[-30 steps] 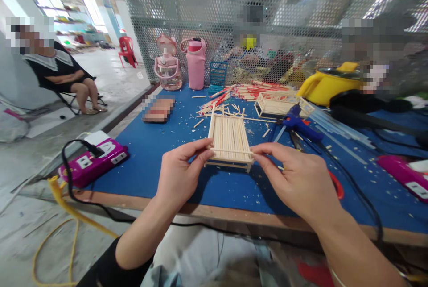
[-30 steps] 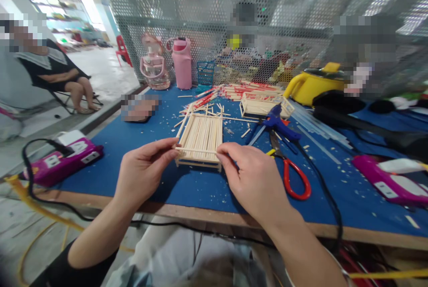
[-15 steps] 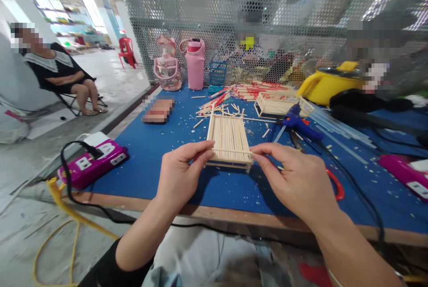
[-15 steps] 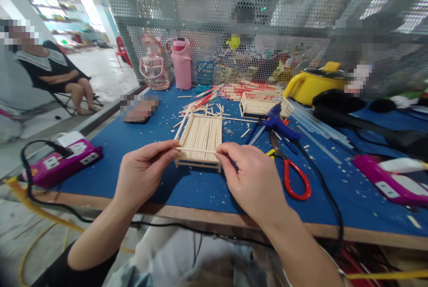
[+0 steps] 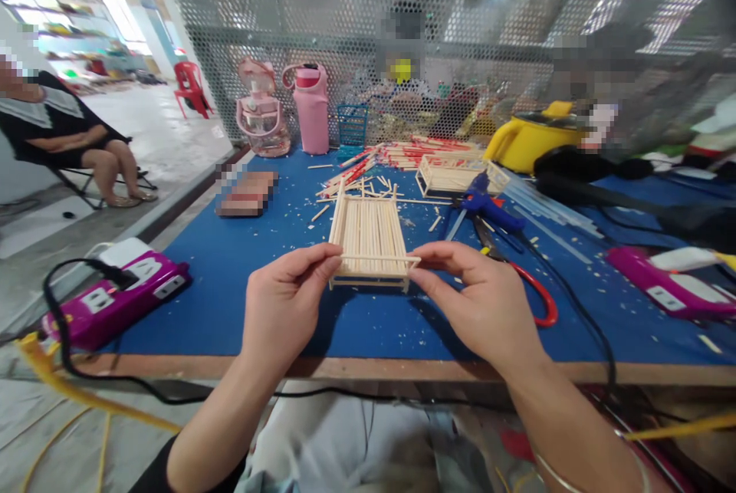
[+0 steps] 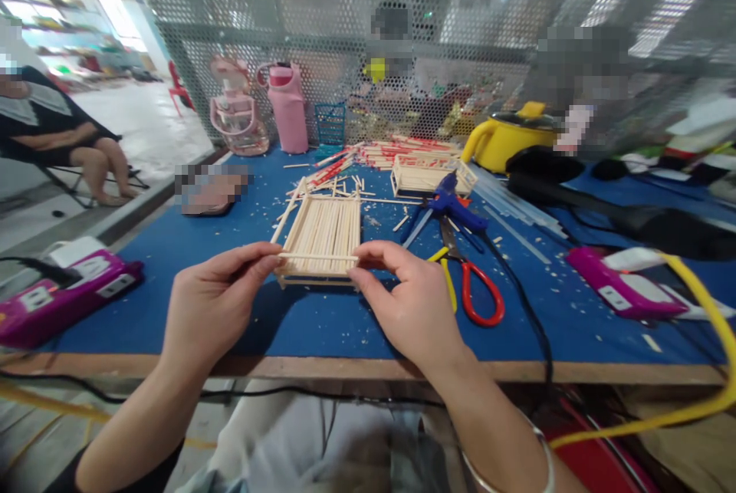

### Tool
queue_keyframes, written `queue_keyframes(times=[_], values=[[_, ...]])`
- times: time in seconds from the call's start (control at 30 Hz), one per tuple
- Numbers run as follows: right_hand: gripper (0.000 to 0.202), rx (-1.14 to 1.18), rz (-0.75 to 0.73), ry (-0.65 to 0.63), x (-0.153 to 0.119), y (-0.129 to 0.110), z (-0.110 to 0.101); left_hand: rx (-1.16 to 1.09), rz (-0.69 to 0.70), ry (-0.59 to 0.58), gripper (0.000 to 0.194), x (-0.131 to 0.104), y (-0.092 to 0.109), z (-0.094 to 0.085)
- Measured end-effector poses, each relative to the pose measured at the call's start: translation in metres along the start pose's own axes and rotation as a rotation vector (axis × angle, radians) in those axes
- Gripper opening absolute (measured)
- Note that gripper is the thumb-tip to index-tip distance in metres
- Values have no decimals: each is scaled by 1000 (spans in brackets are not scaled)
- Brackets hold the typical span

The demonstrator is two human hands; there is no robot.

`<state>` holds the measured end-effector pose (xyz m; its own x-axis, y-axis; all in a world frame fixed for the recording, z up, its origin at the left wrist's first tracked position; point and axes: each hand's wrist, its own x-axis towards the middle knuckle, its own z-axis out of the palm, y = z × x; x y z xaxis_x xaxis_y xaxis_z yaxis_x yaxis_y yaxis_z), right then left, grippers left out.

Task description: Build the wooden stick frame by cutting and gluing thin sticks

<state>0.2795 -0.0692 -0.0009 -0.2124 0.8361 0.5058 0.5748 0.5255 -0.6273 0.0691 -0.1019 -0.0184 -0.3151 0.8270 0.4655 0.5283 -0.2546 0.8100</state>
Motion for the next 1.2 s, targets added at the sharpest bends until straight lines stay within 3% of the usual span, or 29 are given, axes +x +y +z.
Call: queue_keyframes(times=[0.47,0.67,0.9,1.07,1.2], values=[[13,-70,-23,101,3,-4,2,-11,-45,1,15,-1,3,1],[14,-148,-155,128,3,-2,4,-25,-57,-3,15,-1,1,0],[12,-164,-194,160,1,0,4,-286,-84,-27,40,-4,-3,3],[11,-161,-219,181,1,1,5,-61,74,71,14,-3,-2,1],[11,-140,-232,181,0,2,6,71,156,89,11,-1,1,2]])
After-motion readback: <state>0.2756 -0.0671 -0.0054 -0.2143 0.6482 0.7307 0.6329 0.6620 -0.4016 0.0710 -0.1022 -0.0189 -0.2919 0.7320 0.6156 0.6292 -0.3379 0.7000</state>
